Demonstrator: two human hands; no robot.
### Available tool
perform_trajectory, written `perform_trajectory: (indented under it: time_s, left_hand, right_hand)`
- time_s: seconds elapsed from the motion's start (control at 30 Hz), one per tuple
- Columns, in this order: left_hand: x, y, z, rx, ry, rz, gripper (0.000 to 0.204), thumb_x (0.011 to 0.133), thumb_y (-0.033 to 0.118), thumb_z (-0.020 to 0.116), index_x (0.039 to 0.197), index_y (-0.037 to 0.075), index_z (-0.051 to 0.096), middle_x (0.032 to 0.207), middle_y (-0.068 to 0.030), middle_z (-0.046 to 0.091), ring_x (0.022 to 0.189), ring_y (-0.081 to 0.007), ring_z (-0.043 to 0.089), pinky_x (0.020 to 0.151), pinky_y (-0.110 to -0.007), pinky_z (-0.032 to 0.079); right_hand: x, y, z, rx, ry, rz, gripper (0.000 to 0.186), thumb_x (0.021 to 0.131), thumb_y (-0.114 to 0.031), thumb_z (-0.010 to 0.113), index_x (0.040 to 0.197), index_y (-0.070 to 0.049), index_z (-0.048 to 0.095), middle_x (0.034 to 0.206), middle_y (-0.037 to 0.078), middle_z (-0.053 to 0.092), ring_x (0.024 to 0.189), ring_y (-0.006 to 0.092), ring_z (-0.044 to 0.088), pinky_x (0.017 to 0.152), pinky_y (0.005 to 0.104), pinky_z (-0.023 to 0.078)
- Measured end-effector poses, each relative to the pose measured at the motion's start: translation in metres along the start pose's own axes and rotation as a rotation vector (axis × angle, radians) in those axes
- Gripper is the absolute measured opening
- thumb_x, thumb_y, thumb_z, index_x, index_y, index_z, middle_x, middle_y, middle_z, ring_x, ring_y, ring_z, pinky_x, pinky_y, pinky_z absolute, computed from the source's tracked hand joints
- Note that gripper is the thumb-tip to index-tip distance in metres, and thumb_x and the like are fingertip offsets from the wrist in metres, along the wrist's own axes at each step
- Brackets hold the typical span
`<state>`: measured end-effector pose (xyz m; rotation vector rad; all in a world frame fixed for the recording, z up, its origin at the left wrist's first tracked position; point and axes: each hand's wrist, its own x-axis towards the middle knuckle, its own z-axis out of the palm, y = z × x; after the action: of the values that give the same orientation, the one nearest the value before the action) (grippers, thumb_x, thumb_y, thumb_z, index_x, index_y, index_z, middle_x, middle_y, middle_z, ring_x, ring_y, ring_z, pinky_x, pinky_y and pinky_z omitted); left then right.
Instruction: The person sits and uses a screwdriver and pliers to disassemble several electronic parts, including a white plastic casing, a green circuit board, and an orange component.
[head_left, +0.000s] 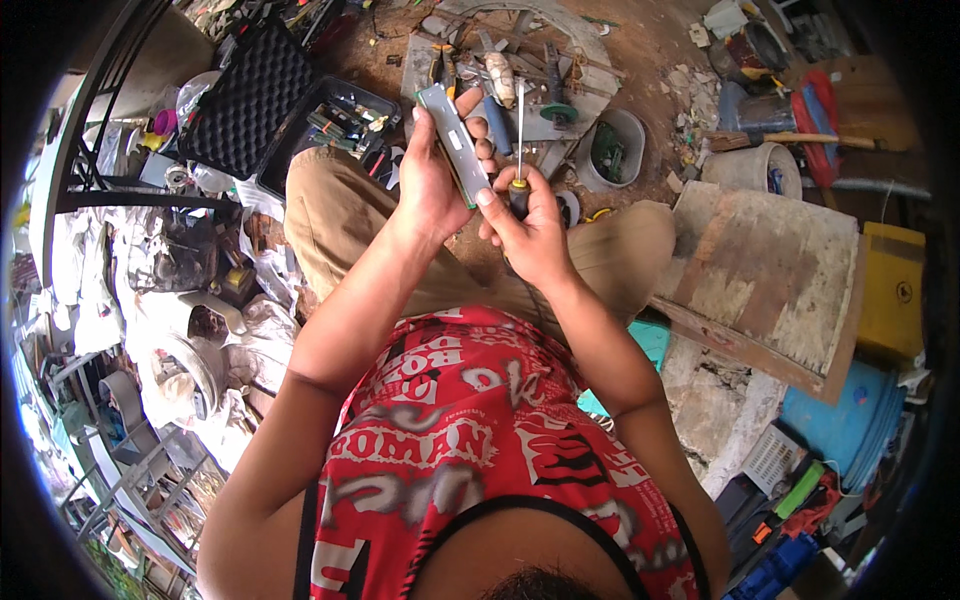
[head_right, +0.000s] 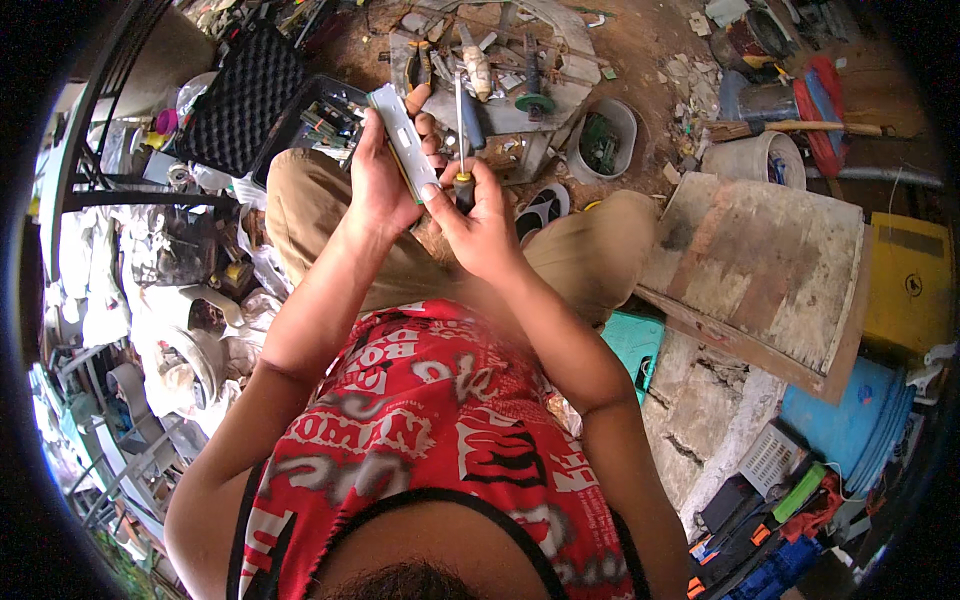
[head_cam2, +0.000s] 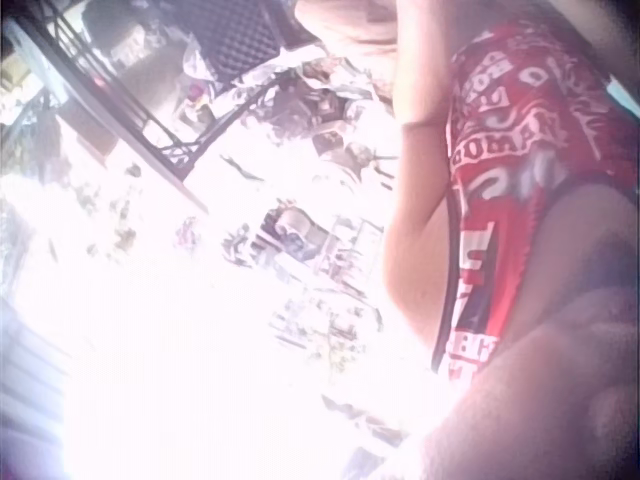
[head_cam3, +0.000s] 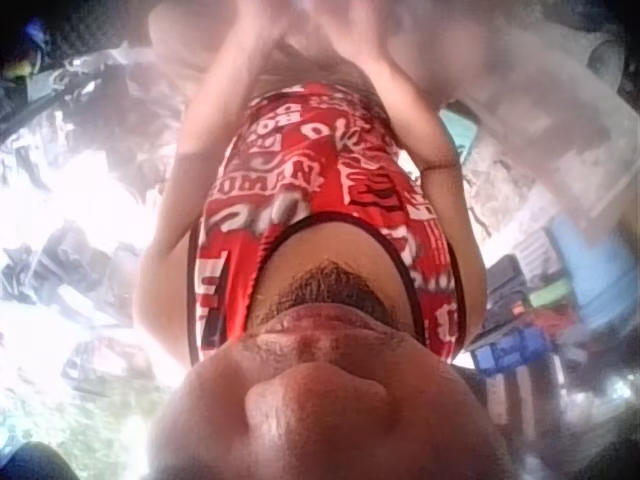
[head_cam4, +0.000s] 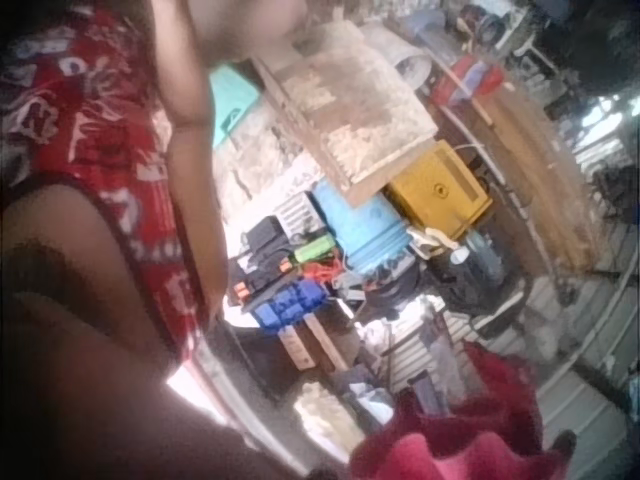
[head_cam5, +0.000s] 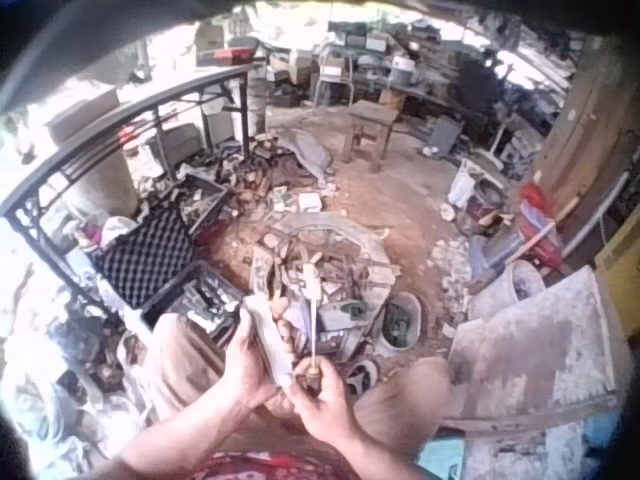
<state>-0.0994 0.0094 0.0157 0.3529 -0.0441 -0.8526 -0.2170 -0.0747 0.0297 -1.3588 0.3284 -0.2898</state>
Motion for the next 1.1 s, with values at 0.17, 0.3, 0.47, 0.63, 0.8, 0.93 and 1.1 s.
perform_trajectory:
  time_s: [0.17, 0.3, 0.47, 0.63, 0.8, 0.93, 1.1]
  left_hand:
    - [0.000, 0.020, 0.009, -0.315, 0.155, -0.011, 0.047, 0.100, 0.044, 0.033, 0.106, 0.002, 0.053, 0.089, -0.0069, 0.054, 0.078, -0.0185, 0.051, 0.070, -0.031, 0.047]
    - [0.014, 0.039, -0.011, -0.388, 0.298, -0.001, 0.048, 0.100, 0.043, 0.032, 0.106, -0.001, 0.051, 0.092, -0.0099, 0.059, 0.077, -0.0200, 0.059, 0.068, -0.031, 0.054]
    - [0.014, 0.038, -0.019, -0.312, 0.269, -0.009, 0.050, 0.100, 0.045, 0.031, 0.108, -0.001, 0.051, 0.088, -0.0078, 0.061, 0.074, -0.0177, 0.059, 0.065, -0.030, 0.054]
    - [0.012, 0.037, -0.003, -0.231, 0.436, 0.052, 0.050, 0.100, 0.046, 0.031, 0.109, 0.002, 0.052, 0.087, -0.0032, 0.062, 0.069, -0.0131, 0.055, 0.064, -0.028, 0.054]
    - [0.010, 0.041, 0.001, -0.124, 0.522, 0.093, 0.052, 0.100, 0.050, 0.029, 0.109, 0.005, 0.054, 0.086, -0.0046, 0.060, 0.073, -0.0148, 0.057, 0.065, -0.029, 0.054]
    - [0.007, 0.044, -0.012, -0.090, 0.383, 0.104, 0.054, 0.100, 0.051, 0.028, 0.111, 0.005, 0.053, 0.087, -0.0060, 0.059, 0.073, -0.0166, 0.058, 0.066, -0.030, 0.055]
    - [0.010, 0.040, -0.008, -0.120, 0.480, 0.162, 0.052, 0.101, 0.050, 0.026, 0.107, 0.005, 0.051, 0.085, -0.0055, 0.058, 0.070, -0.0164, 0.057, 0.064, -0.031, 0.054]
  right_hand:
    - [-0.021, -0.045, -0.027, -0.492, -0.081, -0.172, 0.034, 0.094, -0.012, 0.054, 0.127, -0.005, 0.050, 0.085, 0.007, 0.058, 0.071, 0.0184, 0.058, 0.060, 0.0312, 0.048]
    - [-0.044, -0.062, -0.033, -0.836, -0.209, -0.312, 0.045, 0.089, -0.006, 0.054, 0.134, -0.007, 0.049, 0.088, 0.014, 0.058, 0.074, 0.0319, 0.060, 0.065, 0.0376, 0.049]
    - [-0.047, -0.063, -0.026, -0.904, -0.227, -0.291, 0.048, 0.087, -0.008, 0.057, 0.134, -0.012, 0.050, 0.088, 0.014, 0.057, 0.074, 0.0343, 0.059, 0.064, 0.0409, 0.049]
    - [-0.045, -0.062, -0.016, -0.967, -0.251, -0.253, 0.048, 0.087, -0.010, 0.056, 0.134, -0.015, 0.051, 0.088, 0.013, 0.056, 0.071, 0.0343, 0.059, 0.062, 0.0426, 0.049]
    - [-0.043, -0.063, -0.016, -0.992, -0.271, -0.248, 0.048, 0.086, -0.009, 0.056, 0.134, -0.014, 0.051, 0.087, 0.013, 0.056, 0.072, 0.0347, 0.059, 0.061, 0.0432, 0.049]
    - [-0.040, -0.063, -0.016, -0.989, -0.285, -0.252, 0.048, 0.086, -0.008, 0.056, 0.134, -0.014, 0.051, 0.085, 0.013, 0.056, 0.071, 0.0345, 0.059, 0.061, 0.0429, 0.049]
    - [-0.042, -0.055, -0.009, -0.962, -0.223, -0.260, 0.045, 0.088, -0.007, 0.056, 0.133, -0.011, 0.052, 0.085, 0.014, 0.057, 0.071, 0.0333, 0.058, 0.064, 0.0396, 0.048]
